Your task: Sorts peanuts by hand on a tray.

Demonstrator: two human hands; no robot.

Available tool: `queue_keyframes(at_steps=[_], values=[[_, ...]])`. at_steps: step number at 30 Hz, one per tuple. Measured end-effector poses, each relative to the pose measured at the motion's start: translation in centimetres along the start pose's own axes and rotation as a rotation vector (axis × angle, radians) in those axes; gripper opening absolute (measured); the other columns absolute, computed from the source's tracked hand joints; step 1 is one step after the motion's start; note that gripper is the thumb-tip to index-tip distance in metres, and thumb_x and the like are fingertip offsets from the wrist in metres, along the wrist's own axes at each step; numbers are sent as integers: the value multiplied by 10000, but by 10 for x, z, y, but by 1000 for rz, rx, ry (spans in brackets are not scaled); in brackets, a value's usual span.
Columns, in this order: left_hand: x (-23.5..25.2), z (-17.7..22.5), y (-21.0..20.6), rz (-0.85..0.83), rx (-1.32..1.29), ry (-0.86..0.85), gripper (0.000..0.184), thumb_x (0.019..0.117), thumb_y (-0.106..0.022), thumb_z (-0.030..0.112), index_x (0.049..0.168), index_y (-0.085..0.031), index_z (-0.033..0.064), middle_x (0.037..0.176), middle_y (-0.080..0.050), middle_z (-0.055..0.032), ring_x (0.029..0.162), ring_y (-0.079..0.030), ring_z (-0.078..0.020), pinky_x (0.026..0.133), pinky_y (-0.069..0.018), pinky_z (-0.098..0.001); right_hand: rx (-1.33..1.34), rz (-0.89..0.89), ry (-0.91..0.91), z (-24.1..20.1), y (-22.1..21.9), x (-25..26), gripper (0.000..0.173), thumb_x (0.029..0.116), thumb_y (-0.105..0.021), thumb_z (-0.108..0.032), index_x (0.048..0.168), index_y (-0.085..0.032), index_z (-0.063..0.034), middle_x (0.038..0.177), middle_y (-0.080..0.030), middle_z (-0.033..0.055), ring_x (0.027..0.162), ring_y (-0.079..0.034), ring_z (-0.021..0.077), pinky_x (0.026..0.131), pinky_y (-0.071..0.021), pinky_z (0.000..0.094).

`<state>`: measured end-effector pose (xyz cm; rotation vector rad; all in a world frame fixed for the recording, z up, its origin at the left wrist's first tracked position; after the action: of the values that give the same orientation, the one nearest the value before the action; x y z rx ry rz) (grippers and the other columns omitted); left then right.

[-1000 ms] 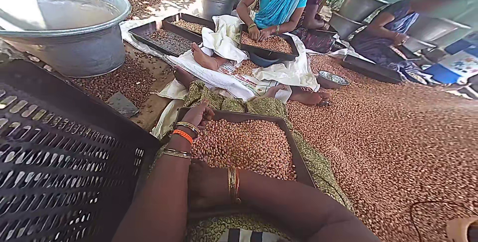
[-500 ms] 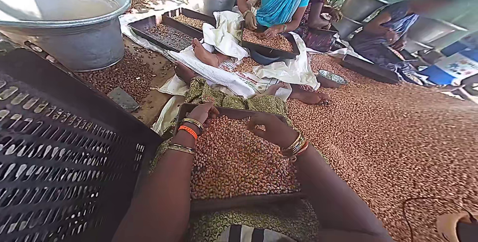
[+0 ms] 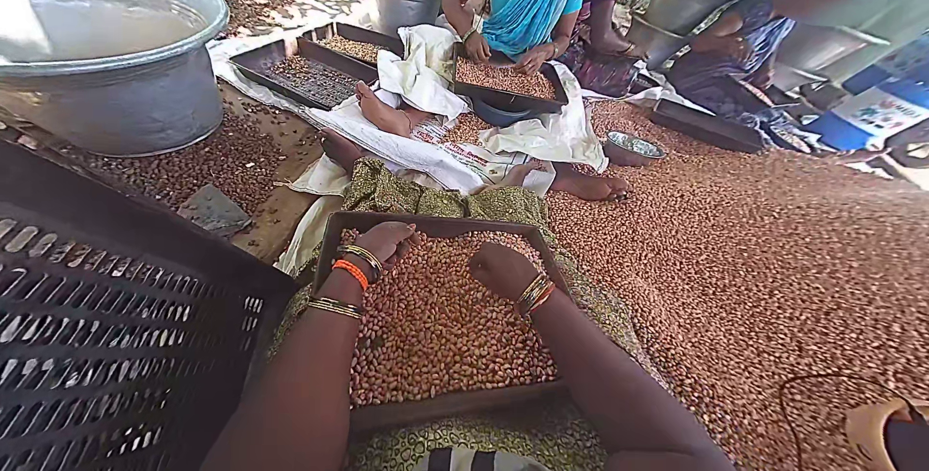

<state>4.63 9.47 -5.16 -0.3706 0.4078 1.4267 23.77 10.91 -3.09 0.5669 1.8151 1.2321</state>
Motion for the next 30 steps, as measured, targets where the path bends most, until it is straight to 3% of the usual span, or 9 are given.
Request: queue_keyframes(at_steps=[4,9,14,16,19,21,25,27,30], values=[[-1,0,-4,-10,9,21,373,1124,-400,328,961,-634,88,585,-459,51,422,-370,-32,402,-290,-161,44,39,-53,6,3,0,290,994,-591,-220,1132,-712,5,1216,-668,207,1167,-642,362,976,-508,562],[-3,-6,-21,-100,77,48,512,1127,-307,439,933,-631,95,604,-516,26,447,-407,-60,430,-320,-198,391,352,116,-26,57,-21,163,926,-663,-122,966,-693,33,860,-675,128,795,-631,195,761,-511,360],[-9,-10,-46,-324,-90,32,826,1058,-51,636,931,-660,93,678,-644,-29,460,-490,-72,405,-344,-198,503,458,233,-74,85,-27,229,998,-669,-182,1133,-740,-12,1039,-746,115,886,-699,127,862,-568,283],[-6,-10,-41,-295,-175,37,760,1076,-95,604,890,-625,93,656,-603,-24,448,-454,-71,395,-315,-197,445,449,188,-75,75,-15,213,1011,-635,-180,1070,-744,-7,1008,-731,126,919,-685,175,881,-547,328],[-4,-11,-15,-46,-222,80,485,1116,-357,419,832,-580,95,606,-505,3,431,-373,-66,400,-276,-204,231,198,174,-76,30,12,226,1009,-582,-120,1106,-735,16,1134,-710,191,1120,-669,303,1020,-509,454],[-5,-8,-8,18,-161,86,435,1111,-405,379,831,-590,101,604,-517,13,426,-377,-55,398,-274,-189,139,93,173,-73,4,22,230,1014,-563,-101,1124,-726,18,1179,-691,215,1177,-643,348,1043,-492,499],[-4,-6,-10,0,-72,99,436,1110,-413,380,832,-607,107,623,-549,15,441,-411,-58,416,-301,-187,180,83,152,-59,1,26,249,1022,-555,-92,1183,-706,24,1236,-680,213,1224,-626,330,1092,-465,470],[-4,-6,-10,-6,-41,86,433,1113,-408,381,841,-606,109,630,-553,17,452,-422,-61,424,-310,-190,319,158,134,-49,11,23,237,1019,-574,-79,1166,-704,55,1175,-695,215,1149,-651,294,1060,-477,412],[-4,-5,-11,-25,-15,76,454,1114,-392,401,845,-610,108,626,-553,18,456,-430,-61,426,-315,-192,510,280,99,-43,33,12,188,1003,-588,-51,1128,-669,64,1050,-706,186,929,-708,224,905,-573,365]])
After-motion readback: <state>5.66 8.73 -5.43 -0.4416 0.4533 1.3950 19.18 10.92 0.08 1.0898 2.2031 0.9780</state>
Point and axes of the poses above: each hand's wrist, its own x-axis towards the middle knuckle, its own y-axis out of the back of the hand, z = x × y, the point moved 10 cm from there along x, towards the middle knuckle
